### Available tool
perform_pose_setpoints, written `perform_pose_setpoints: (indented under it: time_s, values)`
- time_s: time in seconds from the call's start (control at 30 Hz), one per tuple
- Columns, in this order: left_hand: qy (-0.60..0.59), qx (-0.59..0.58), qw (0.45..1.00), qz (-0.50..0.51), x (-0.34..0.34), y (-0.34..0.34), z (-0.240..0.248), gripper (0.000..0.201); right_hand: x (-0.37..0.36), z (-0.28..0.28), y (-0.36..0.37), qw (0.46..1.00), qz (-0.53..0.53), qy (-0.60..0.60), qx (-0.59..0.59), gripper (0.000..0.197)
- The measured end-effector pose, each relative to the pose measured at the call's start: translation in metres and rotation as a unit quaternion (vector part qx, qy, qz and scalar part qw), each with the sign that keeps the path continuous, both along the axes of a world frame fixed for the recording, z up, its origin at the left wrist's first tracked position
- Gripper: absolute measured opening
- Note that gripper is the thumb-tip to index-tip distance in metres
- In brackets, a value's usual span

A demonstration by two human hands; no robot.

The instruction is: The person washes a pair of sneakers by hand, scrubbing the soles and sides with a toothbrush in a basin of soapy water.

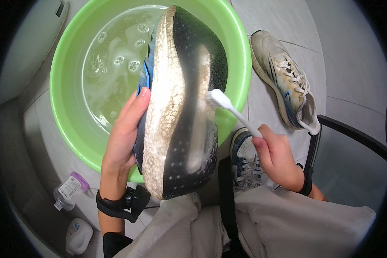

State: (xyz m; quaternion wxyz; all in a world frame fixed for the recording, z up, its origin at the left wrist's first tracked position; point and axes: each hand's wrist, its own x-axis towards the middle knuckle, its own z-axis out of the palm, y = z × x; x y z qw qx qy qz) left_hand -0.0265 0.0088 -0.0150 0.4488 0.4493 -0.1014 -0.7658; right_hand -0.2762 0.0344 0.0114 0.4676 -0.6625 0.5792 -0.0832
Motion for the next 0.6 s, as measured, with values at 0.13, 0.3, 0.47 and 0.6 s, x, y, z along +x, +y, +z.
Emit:
perform_pose_setpoints:
  time_s: [0.13,0.3,0.47,0.6]
  values:
    - [0.011,0.000,1.000,0.000,0.001,0.000,0.000,0.041,-0.009,-0.009,0.001,0.997,0.046,0.039,-0.056,0.014]
    - [-0.002,0.007,1.000,0.006,0.002,0.001,0.001,0.041,-0.017,0.000,0.000,0.999,0.008,0.039,-0.003,0.015]
    - [0.002,0.008,1.000,0.005,0.001,0.000,0.000,0.040,0.000,0.003,-0.003,0.999,0.034,0.020,-0.012,0.015]
    - [0.005,0.005,1.000,0.014,0.001,0.001,0.000,0.040,-0.006,-0.002,0.000,0.999,0.009,0.040,0.005,0.016]
